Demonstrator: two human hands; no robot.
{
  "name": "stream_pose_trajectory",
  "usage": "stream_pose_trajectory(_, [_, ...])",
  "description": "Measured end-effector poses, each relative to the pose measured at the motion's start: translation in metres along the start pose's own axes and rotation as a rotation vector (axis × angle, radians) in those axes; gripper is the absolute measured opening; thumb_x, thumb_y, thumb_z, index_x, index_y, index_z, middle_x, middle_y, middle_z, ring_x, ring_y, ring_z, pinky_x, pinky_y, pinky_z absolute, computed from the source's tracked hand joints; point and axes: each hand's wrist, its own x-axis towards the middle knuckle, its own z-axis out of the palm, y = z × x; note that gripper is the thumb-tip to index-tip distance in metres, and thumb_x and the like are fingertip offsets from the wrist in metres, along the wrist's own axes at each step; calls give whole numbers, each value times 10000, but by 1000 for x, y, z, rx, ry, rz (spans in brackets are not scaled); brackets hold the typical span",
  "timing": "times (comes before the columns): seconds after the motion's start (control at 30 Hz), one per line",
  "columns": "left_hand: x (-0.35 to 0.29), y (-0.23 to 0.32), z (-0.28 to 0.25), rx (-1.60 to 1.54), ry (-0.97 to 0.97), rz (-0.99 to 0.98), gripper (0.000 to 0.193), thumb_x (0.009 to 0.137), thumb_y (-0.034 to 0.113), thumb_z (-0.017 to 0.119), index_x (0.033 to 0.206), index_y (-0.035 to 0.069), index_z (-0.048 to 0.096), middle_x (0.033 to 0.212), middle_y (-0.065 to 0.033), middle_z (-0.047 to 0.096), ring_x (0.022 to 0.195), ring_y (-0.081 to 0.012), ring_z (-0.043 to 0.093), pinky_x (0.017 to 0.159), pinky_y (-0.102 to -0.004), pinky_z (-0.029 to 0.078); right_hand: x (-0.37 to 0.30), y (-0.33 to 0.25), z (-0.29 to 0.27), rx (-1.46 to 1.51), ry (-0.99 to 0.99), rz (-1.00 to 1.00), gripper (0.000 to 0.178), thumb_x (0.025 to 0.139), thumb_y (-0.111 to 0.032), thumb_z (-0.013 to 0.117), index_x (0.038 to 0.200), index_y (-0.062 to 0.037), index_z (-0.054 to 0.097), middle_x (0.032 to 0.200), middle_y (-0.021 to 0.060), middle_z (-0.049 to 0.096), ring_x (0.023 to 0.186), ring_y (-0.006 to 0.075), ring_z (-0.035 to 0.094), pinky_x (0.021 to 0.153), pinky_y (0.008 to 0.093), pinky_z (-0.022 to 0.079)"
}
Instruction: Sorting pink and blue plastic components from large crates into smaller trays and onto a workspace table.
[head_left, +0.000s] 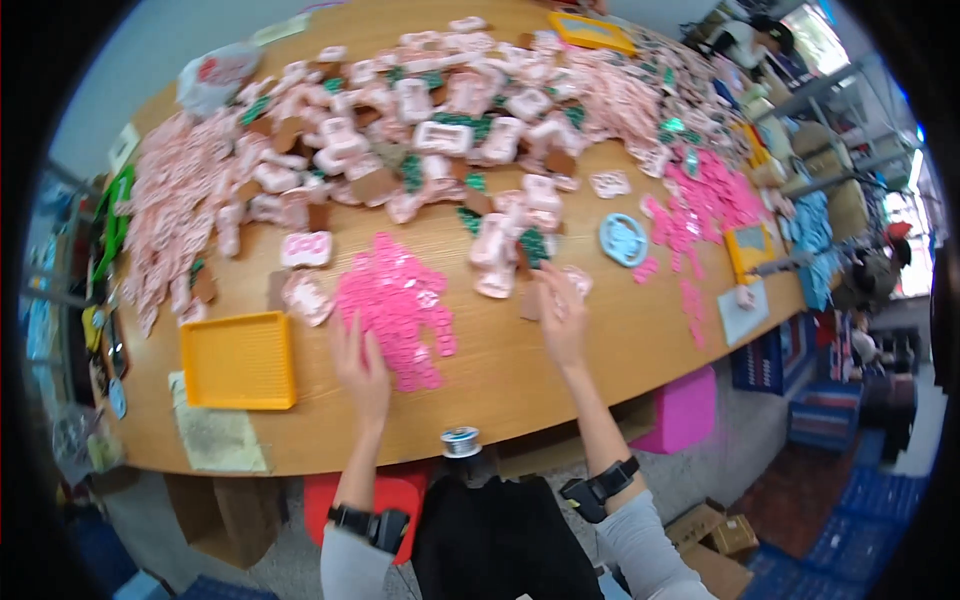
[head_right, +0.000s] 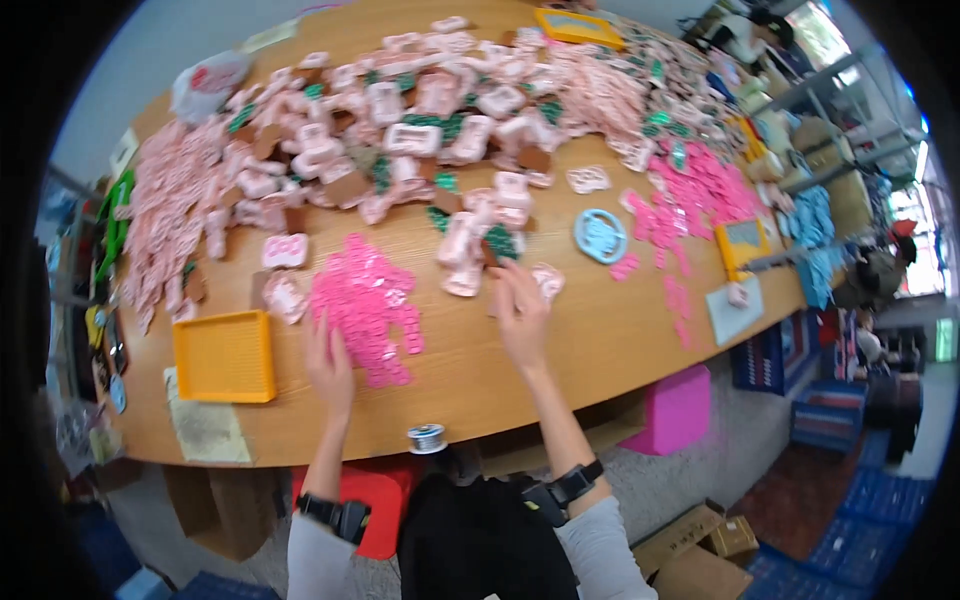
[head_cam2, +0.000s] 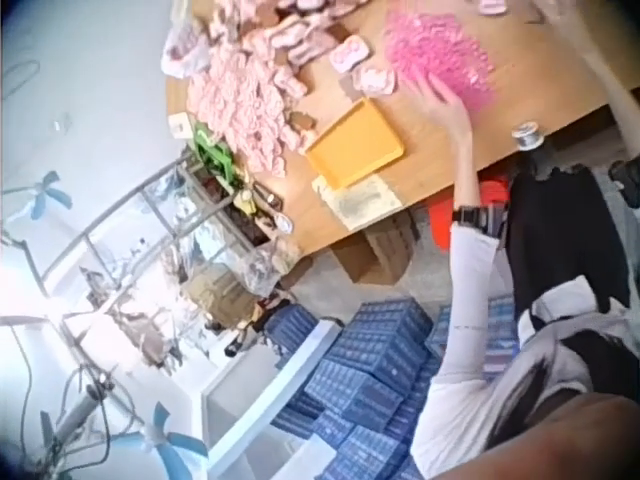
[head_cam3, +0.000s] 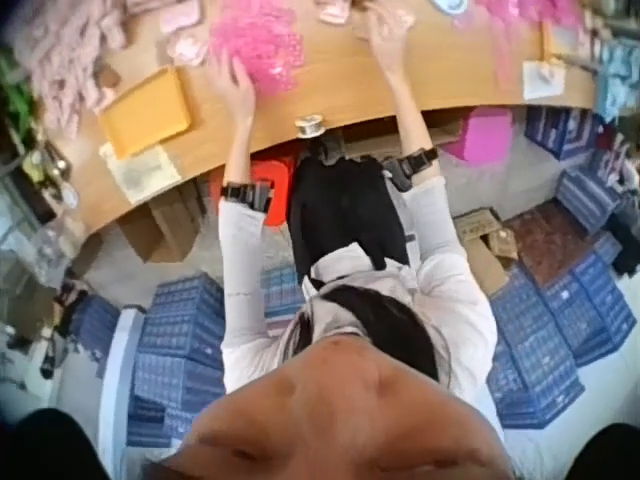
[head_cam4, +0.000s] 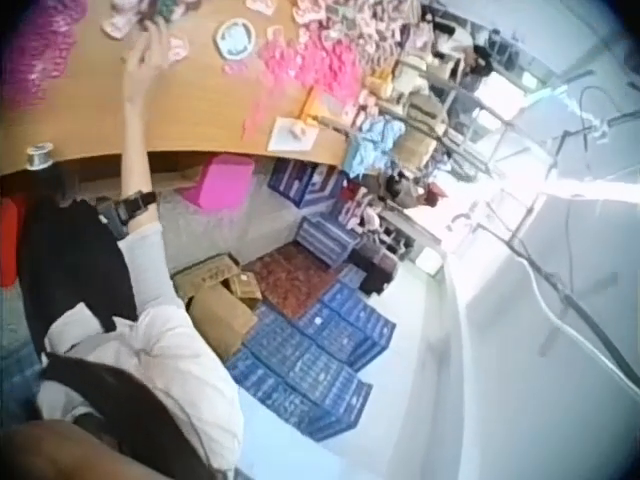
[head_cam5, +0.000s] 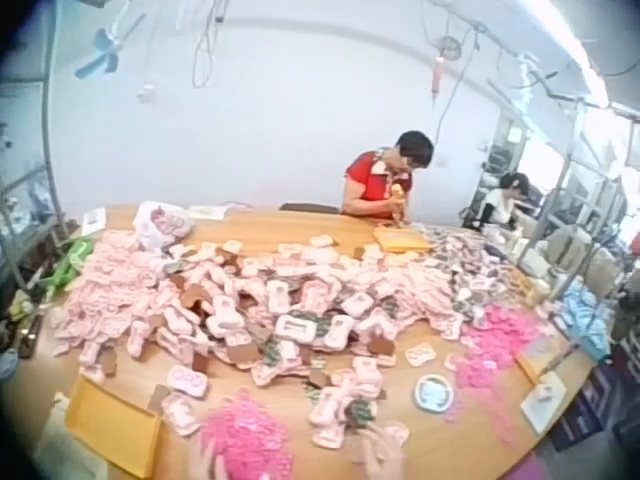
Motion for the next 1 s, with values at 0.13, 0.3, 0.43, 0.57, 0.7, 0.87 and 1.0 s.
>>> stream_pose_trajectory(0.13, [-14, 97, -3, -14, -241, 102, 330, 854, 35, 532, 1183, 25, 556, 1315, -190, 456, 1224, -344, 416, 1025, -418, 314, -6, 116, -187, -444, 393, 77, 346, 854, -115, 567, 1158, 43, 524, 1191, 198, 528, 1165, 320, 460, 1011, 409, 331])
stream_pose_trajectory(0.3, [-63, 188, 93, -118, -523, 374, 386, 770, 54, 606, 1153, 45, 559, 1295, -182, 446, 1189, -357, 423, 984, -452, 345, -21, 193, -305, -994, 545, 165, 510, 805, -250, 669, 1173, 53, 487, 1208, 248, 468, 1170, 391, 402, 999, 454, 319])
stream_pose_trajectory(0.43, [-130, 187, 184, -27, -586, 391, 394, 804, 130, 592, 1192, 83, 544, 1325, -160, 425, 1232, -335, 385, 1005, -447, 324, -32, 210, -304, -940, 295, 440, 529, 773, -342, 701, 1089, 41, 518, 1138, 240, 480, 1094, 394, 422, 928, 470, 348])
stream_pose_trajectory(0.57, [-142, 197, 204, 175, -655, 511, 412, 828, 223, 576, 1225, 122, 530, 1359, -129, 405, 1266, -285, 355, 1020, -429, 301, -26, 199, -310, -663, 317, 416, 488, 804, -361, 673, 1048, 36, 528, 1001, 230, 523, 953, 380, 489, 839, 448, 390])
stream_pose_trajectory(0.7, [-146, 203, 211, 180, -686, 484, 420, 828, 255, 573, 1231, 143, 526, 1366, -104, 405, 1265, -265, 359, 1030, -424, 285, 15, 214, -322, -714, 393, 195, 552, 779, -408, 690, 989, 74, 521, 980, 258, 549, 934, 400, 512, 820, 470, 405])
stream_pose_trajectory(0.87, [-145, 202, 204, 281, -729, 435, 425, 833, 284, 546, 1243, 173, 518, 1393, -79, 387, 1288, -233, 338, 1045, -405, 263, 37, 226, -335, -743, 115, 535, 568, 733, -415, 731, 991, 44, 519, 969, 257, 581, 935, 400, 535, 817, 466, 417])
stream_pose_trajectory(1.0, [-145, 207, 207, 298, -725, 456, 420, 834, 290, 539, 1240, 185, 521, 1395, -74, 383, 1286, -227, 337, 1042, -405, 263, 38, 229, -338, -307, 231, 603, 581, 727, -419, 735, 1036, 18, 508, 898, 228, 607, 894, 392, 570, 777, 461, 436])
